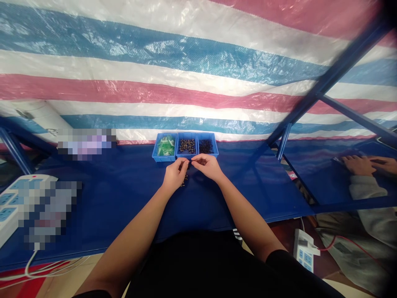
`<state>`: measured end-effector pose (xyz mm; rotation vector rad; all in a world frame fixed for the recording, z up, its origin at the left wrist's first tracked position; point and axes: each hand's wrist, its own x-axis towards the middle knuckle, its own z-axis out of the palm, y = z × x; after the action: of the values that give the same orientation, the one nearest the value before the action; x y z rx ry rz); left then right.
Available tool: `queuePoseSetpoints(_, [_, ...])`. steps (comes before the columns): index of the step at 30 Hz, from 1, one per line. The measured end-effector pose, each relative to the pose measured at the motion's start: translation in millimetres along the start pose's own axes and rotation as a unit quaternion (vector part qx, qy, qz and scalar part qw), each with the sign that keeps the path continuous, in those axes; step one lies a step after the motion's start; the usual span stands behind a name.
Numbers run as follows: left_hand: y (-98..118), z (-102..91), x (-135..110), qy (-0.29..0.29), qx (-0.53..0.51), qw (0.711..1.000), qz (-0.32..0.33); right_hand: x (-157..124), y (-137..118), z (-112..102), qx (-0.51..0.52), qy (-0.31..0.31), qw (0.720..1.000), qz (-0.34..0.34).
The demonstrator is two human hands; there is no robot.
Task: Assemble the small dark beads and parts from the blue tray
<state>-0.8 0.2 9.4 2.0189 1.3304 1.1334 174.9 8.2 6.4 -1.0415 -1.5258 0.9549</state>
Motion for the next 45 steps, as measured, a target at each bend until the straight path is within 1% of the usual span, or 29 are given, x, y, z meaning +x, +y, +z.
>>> queuePoseSetpoints(6, [-2.4, 1.6, -0.5, 0.005, -0.017, 1.000, 0.005, 0.8, -0.2, 0.1, -0.002, 0.018, 1.000, 0.003])
queuePoseSetpoints(11, [-2.2, 1.1, -0.4, 0.009, -0.012, 1.000, 0.007, 0.4, 0.4, -0.3, -0.002, 0.016, 1.000, -0.002])
queuePoseSetpoints(16, [2.0, -1.8, 0.3, 0.006, 0.005, 1.000, 0.012, -0.2, 0.7, -0.1, -0.007, 0.013, 1.000, -0.002])
queuePoseSetpoints(21, [2.5, -1.6, 0.2, -0.003, 0.000, 1.000, 0.011, 0.2, 0.2, -0.7, -0.005, 0.016, 1.000, -0.002])
queuePoseSetpoints(28, [1.1, 0.9, -0.4, 0.019, -0.010, 1.000, 0.009, 0.4, -1.6, -1.0, -0.006, 0.015, 1.000, 0.002])
queuePoseSetpoints(34, [1.0, -1.9, 0.4, -0.004, -0.005, 1.000, 0.013, 0.1, -2.1, 0.3, -0.003, 0.005, 1.000, 0.009])
queuePoseSetpoints(37, [-0.3, -1.1, 0.3, 0.007, -0.013, 1.000, 0.004, 0.5, -1.7, 1.2, 0.002, 0.009, 1.000, 0.009])
queuePoseSetpoints(40, [-1.8, 0.7, 0.0, 0.020, -0.017, 1.000, 0.008, 0.9, -1.2, 1.0, 0.003, 0.019, 1.000, 0.003])
queuePoseSetpoints(45, [-2.9, 0.9, 0.2, 0.014, -0.013, 1.000, 0.004, 0.5, 0.2, 0.5, 0.003, 0.011, 1.000, 0.003])
